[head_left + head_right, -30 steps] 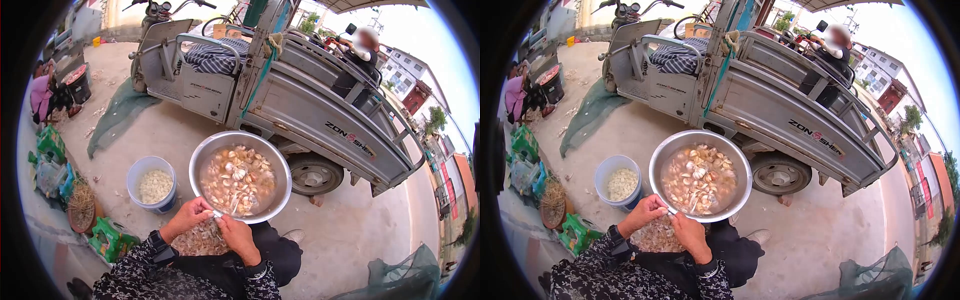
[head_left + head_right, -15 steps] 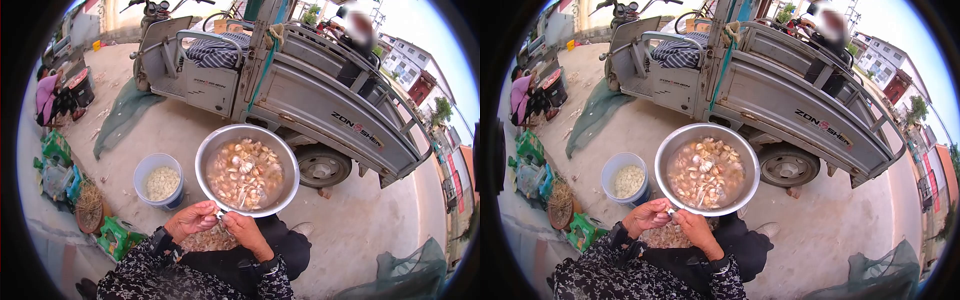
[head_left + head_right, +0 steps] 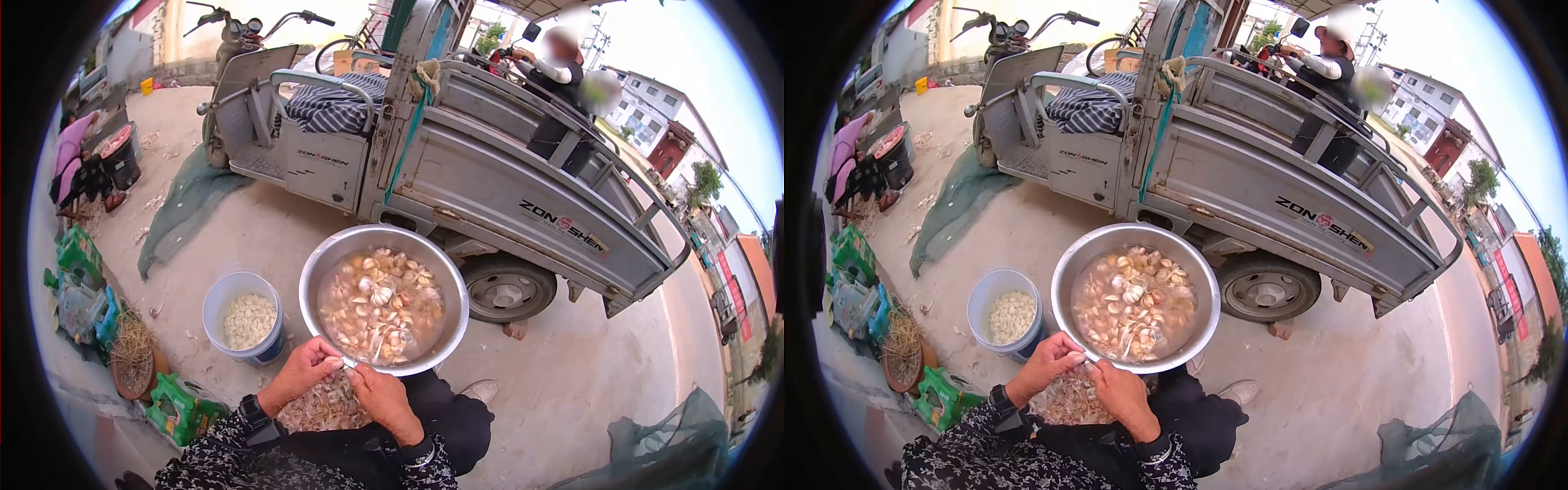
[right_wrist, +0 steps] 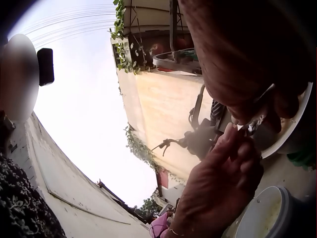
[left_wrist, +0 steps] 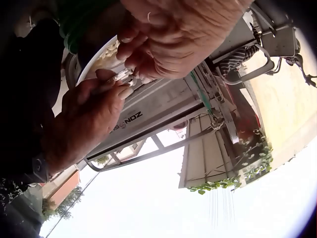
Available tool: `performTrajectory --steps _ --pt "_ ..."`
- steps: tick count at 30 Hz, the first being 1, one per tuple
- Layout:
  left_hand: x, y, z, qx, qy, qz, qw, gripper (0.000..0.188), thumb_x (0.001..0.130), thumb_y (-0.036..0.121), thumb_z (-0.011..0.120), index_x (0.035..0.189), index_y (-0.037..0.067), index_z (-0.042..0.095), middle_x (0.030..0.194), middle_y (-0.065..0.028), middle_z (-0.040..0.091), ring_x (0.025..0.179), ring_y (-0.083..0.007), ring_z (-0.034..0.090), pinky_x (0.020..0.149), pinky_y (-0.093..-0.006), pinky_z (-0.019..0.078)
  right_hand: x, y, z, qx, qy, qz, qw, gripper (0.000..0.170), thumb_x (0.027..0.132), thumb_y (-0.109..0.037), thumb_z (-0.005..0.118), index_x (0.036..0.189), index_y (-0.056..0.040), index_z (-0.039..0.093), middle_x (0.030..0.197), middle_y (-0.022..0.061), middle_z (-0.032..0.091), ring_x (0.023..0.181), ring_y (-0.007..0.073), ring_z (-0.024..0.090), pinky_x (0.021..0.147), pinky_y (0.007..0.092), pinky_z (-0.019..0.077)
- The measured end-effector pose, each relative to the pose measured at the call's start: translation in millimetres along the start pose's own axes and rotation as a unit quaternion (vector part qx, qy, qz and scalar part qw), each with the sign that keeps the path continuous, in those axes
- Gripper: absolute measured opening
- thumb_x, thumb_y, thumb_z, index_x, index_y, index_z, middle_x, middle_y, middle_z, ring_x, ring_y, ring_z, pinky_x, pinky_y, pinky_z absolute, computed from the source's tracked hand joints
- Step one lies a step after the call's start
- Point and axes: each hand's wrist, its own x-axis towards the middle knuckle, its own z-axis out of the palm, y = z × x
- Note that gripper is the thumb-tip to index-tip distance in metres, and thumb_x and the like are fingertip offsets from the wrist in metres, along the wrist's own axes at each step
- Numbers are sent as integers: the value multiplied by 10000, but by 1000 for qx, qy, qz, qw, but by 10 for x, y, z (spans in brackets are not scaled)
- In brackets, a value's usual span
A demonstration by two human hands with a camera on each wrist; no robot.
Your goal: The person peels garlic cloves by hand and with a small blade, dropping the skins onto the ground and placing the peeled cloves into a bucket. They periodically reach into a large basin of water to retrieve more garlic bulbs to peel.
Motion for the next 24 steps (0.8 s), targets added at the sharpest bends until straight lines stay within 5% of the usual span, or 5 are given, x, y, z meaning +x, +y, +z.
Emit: performTrajectory --steps 8,11,14,18,24 --pt "-15 -26 -129 -151 -25 -57 987 157 892 120 629 964 11 543 777 -38 573 623 -77 525 510 -186 414 -74 -43 -50 67 -6 -93 993 262 954 -313 487 942 -81 607 800 180 631 773 399 601 674 478 463" --pt "44 -198 -231 -391 -183 -169 886 190 937 176 573 1019 6 546 701 -24 525 558 -96 477 464 -191 358 -75 -57 -37 117 1 -96 988 223 944 -249 543 970 -45 629 763 149 642 740 335 634 673 379 489" --pt "32 -190 -189 -392 -161 -171 890 200 939 170 563 1046 1 544 728 -34 538 586 -91 481 490 -198 378 -63 -26 23 108 33 -95 989 237 943 -270 546 966 -51 634 769 138 650 732 315 641 666 369 491" --pt "-17 -141 -85 -35 -32 -56 997 233 943 229 574 1066 35 609 784 8 584 662 -60 524 590 -199 421 -21 39 54 88 29 -62 994 245 942 -286 548 958 -60 639 772 134 652 734 309 644 664 365 492" --pt "-20 -33 -52 -3 -41 -47 998 248 964 256 532 1060 45 618 804 25 574 700 -57 522 616 -212 429 1 62 97 57 57 -94 992 231 943 -312 507 955 -104 606 761 188 636 716 405 616 631 498 475"
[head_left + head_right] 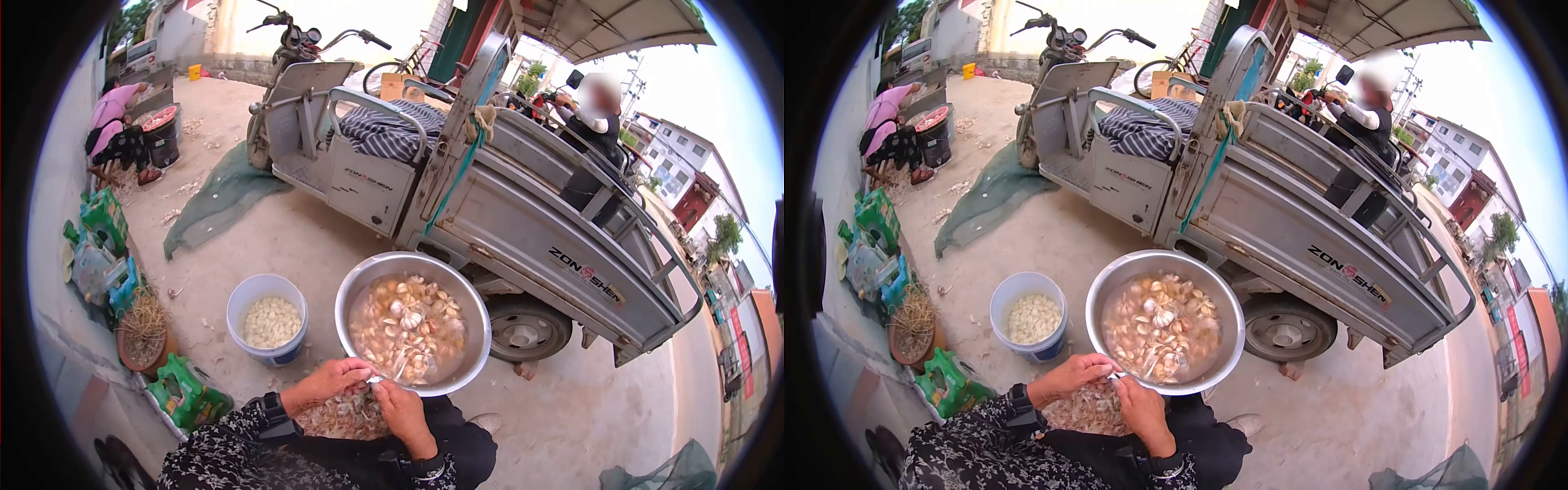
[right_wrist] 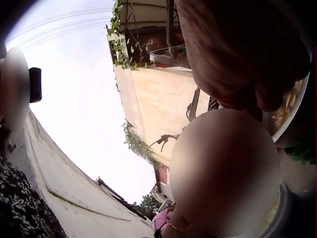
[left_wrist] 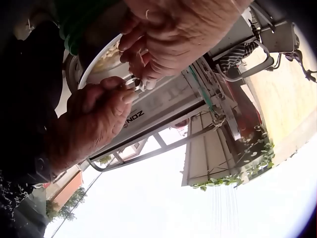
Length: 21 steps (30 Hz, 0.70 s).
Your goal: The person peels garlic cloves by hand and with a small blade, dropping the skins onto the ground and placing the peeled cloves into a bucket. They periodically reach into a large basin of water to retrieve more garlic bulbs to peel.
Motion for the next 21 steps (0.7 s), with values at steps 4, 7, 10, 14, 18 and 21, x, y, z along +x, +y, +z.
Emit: performTrajectory --steps 4,7,10,14,18,21 --pt "68 -118 44 -226 -1 -34 973 239 977 244 494 1036 38 599 813 16 558 687 -75 502 601 -218 418 1 -58 -29 -12 -6 20 1000 238 944 -308 510 968 -96 616 753 169 637 727 387 620 639 464 475" --pt "155 -266 27 -288 25 -40 956 227 982 226 467 1040 31 568 817 2 543 673 -92 481 594 -223 409 -21 -41 -20 -33 -18 38 999 249 944 -318 505 952 -93 611 742 162 635 727 384 620 637 465 474" --pt "193 -324 -96 -314 63 -10 947 235 982 229 466 1068 27 552 816 -17 541 686 -101 483 607 -225 409 -53 -36 -44 -41 -22 34 998 254 947 -334 488 920 -101 586 733 181 627 714 406 614 619 510 467" --pt "124 -204 -144 -307 53 26 950 275 978 242 471 1112 11 537 857 -46 538 746 -118 492 659 -233 422 -38 -30 -42 -10 -63 42 997 285 947 -359 476 920 -98 587 786 194 630 771 399 615 645 510 470" --pt "44 -29 -150 -256 12 4 967 284 973 229 487 1147 9 537 895 -30 557 775 -109 512 697 -230 442 -38 -102 -55 4 -189 44 981 306 948 -368 461 930 -96 599 828 192 638 801 394 616 679 507 477" --pt "17 47 -137 -21 33 1 999 250 961 185 510 1142 17 551 870 -15 587 747 -85 534 681 -222 454 -52 -103 3 -188 -231 64 953 307 930 -371 484 935 -95 620 818 190 649 785 403 623 695 512 484"
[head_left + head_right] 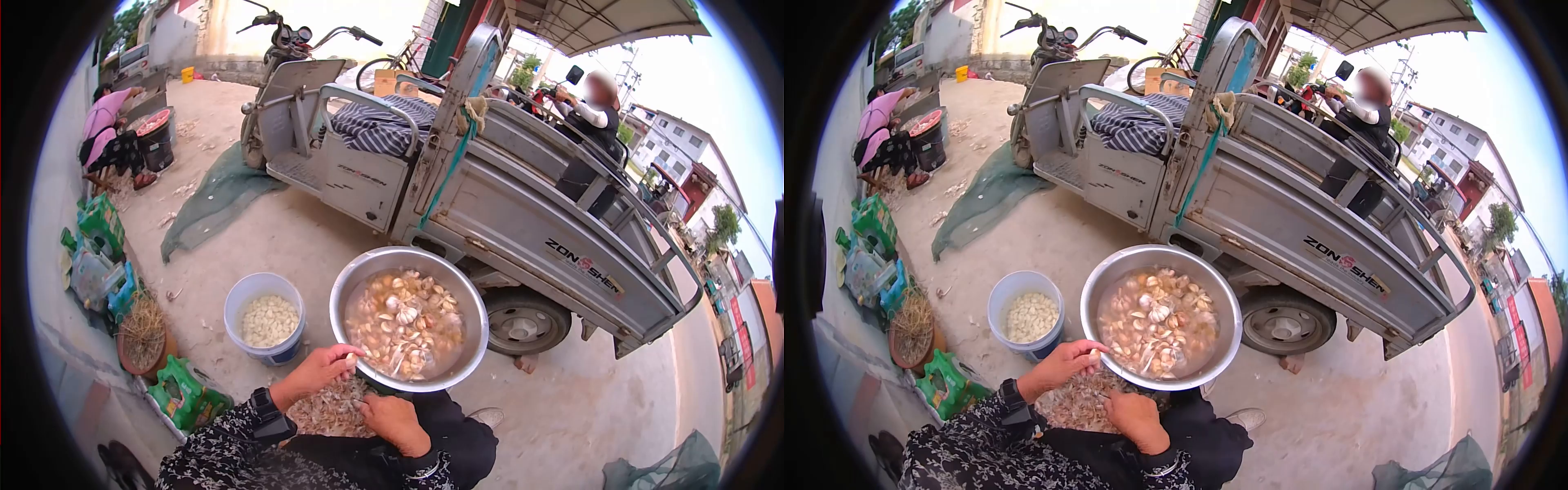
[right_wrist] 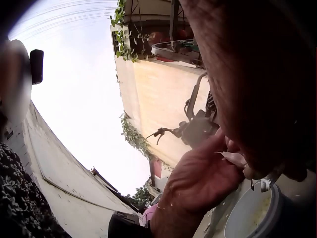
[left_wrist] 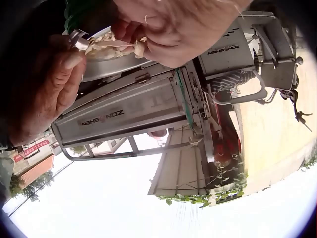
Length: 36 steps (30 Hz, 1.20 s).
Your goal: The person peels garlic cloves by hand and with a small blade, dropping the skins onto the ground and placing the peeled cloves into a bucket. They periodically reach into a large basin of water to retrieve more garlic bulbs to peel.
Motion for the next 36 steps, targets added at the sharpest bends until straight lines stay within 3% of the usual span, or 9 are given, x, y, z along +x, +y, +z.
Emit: performTrajectory --steps 2,7,10,14,21,27,29,33,36 --pt "-33 -13 21 281 51 88 954 247 931 127 552 1160 35 565 828 -3 609 719 -58 550 663 -218 468 -36 -3 -138 61 53 0 997 314 932 -379 481 942 -97 621 832 184 652 807 383 627 710 485 483" --pt "-34 56 89 291 87 82 949 241 876 96 622 1112 47 618 824 -2 625 728 -57 565 671 -225 481 -49 2 -191 121 259 4 958 228 902 -301 554 891 -74 576 705 156 627 689 366 624 605 479 469" --pt "-1 9 59 344 48 162 924 302 837 26 613 1137 55 619 1001 -64 591 852 -138 588 763 -261 476 -73 -18 -204 124 260 -3 958 204 889 -271 579 871 -68 567 676 152 606 659 362 612 579 464 459" --pt "-10 81 97 397 25 222 890 366 807 -20 629 1155 88 616 965 -84 572 897 -216 593 776 -300 472 -40 -12 -202 119 289 -34 949 193 884 -257 590 868 -66 567 668 147 595 647 359 607 569 455 458" --pt "35 47 87 464 2 329 822 384 786 -37 648 1145 95 628 979 -90 582 902 -228 598 780 -313 479 -15 46 -144 114 263 -28 958 205 909 -274 560 884 -70 569 690 144 610 649 363 612 574 469 461" --pt "-22 135 61 294 -78 174 937 258 866 60 623 1123 53 648 1025 -69 628 941 -166 599 811 -271 485 -60 86 -170 318 208 -47 924 200 909 -240 569 926 -51 631 712 155 616 678 360 604 616 426 462" --pt "-46 52 104 39 -37 3 999 256 908 130 606 1133 11 633 1034 -67 631 939 -134 589 836 -269 485 -64 77 -206 349 196 -48 915 202 908 -237 570 929 -47 637 715 158 615 683 362 602 623 418 461" --pt "51 -217 65 -236 -56 -26 970 358 914 178 610 1221 6 542 1017 -50 603 890 -119 554 829 -265 464 -86 55 -240 269 186 6 945 213 914 -254 550 909 -58 633 733 172 618 706 365 606 632 443 457" --pt "127 -268 40 -320 -25 -31 947 381 907 157 615 1243 9 513 996 -40 581 861 -112 533 785 -244 452 -83 85 -195 217 199 22 956 225 917 -267 536 890 -62 626 732 173 621 711 366 608 637 462 455"
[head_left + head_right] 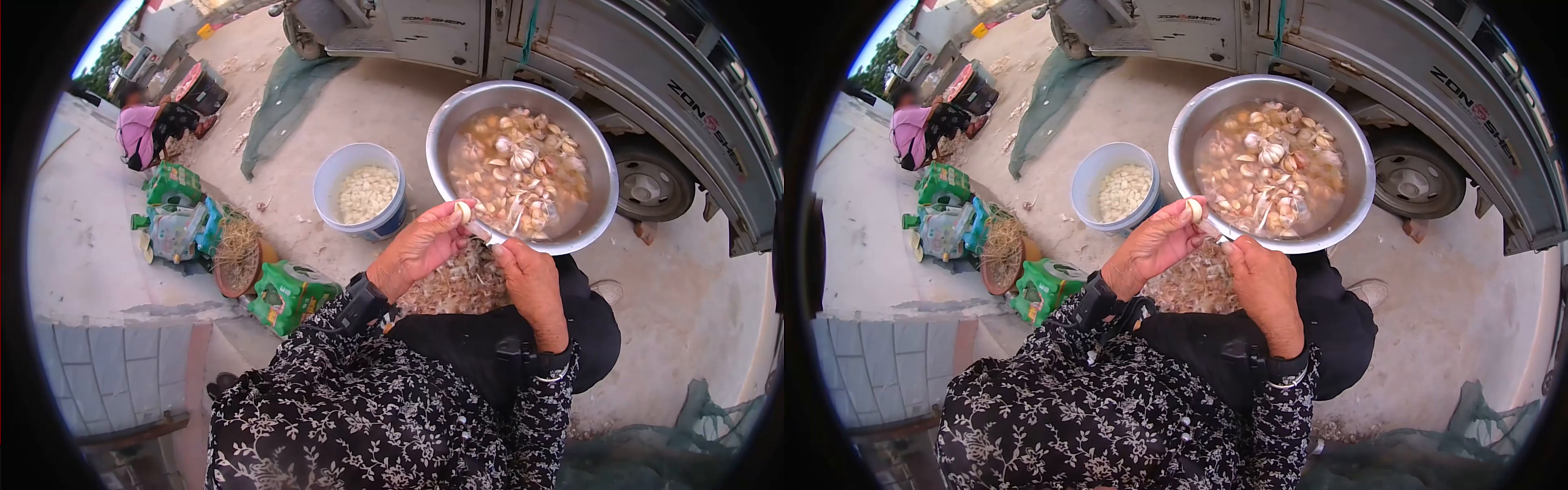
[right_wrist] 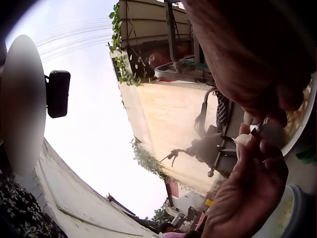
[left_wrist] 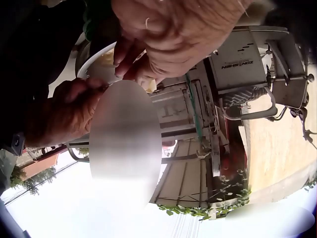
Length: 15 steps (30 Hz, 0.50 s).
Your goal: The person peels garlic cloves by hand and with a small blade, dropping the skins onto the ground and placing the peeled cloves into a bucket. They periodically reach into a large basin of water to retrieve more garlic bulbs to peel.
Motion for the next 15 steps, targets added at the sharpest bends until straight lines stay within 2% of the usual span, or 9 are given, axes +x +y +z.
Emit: performTrajectory --steps 2,5,7,8,10,11,13,14,15 --pt "20 33 -37 -47 17 17 999 386 901 147 620 1244 7 513 988 -38 577 856 -109 530 778 -238 449 -9 29 16 -20 9 -1 1000 231 918 -273 528 882 -64 622 725 170 622 710 366 610 639 470 455" --pt "-27 128 17 51 49 40 997 354 893 121 621 1218 3 541 980 -19 574 863 -107 545 786 -232 455 -10 35 20 -43 -13 7 999 230 919 -273 522 884 -65 615 718 159 625 704 373 611 640 474 457" --pt "-107 149 130 299 78 92 947 304 888 87 612 1185 28 585 979 -7 573 873 -105 564 779 -245 480 21 -13 42 -27 9 -6 1000 239 923 -283 515 894 -64 607 725 162 626 713 375 612 646 476 456" --pt "-127 140 151 297 78 90 947 304 888 87 612 1185 28 585 979 -7 573 873 -105 564 779 -245 480 33 -37 54 -28 8 -4 1000 239 923 -283 515 894 -64 607 725 162 626 713 375 612 646 476 456" --pt "-148 106 178 584 89 219 776 339 830 12 635 1164 64 613 991 -37 583 881 -149 591 762 -273 499 60 -86 76 -13 2 3 1000 246 925 -291 509 902 -60 588 731 171 624 717 381 612 645 482 452" --pt "-148 83 183 583 87 218 778 339 830 12 635 1164 64 613 991 -37 583 881 -149 591 762 -273 499 70 -91 92 -14 3 6 1000 246 925 -291 509 902 -60 588 731 171 624 717 381 612 645 482 452" --pt "-150 36 194 674 65 346 649 427 746 -59 659 1147 84 620 996 -85 580 875 -206 600 737 -293 503 85 -88 123 -26 7 -11 1000 251 927 -294 500 906 -54 572 729 181 621 717 387 611 642 486 452" --pt "-147 20 204 674 63 346 650 427 746 -59 659 1147 84 620 996 -85 580 875 -206 600 737 -293 503 89 -99 120 -25 3 -12 1000 251 930 -292 493 905 -52 564 737 186 622 721 393 609 643 491 452" --pt "-144 8 217 691 66 362 622 446 719 -77 665 1136 75 617 997 -99 577 870 -228 601 732 -298 502 94 -96 131 -25 4 -11 1000 251 930 -292 493 905 -52 564 737 186 622 721 393 609 643 491 452"
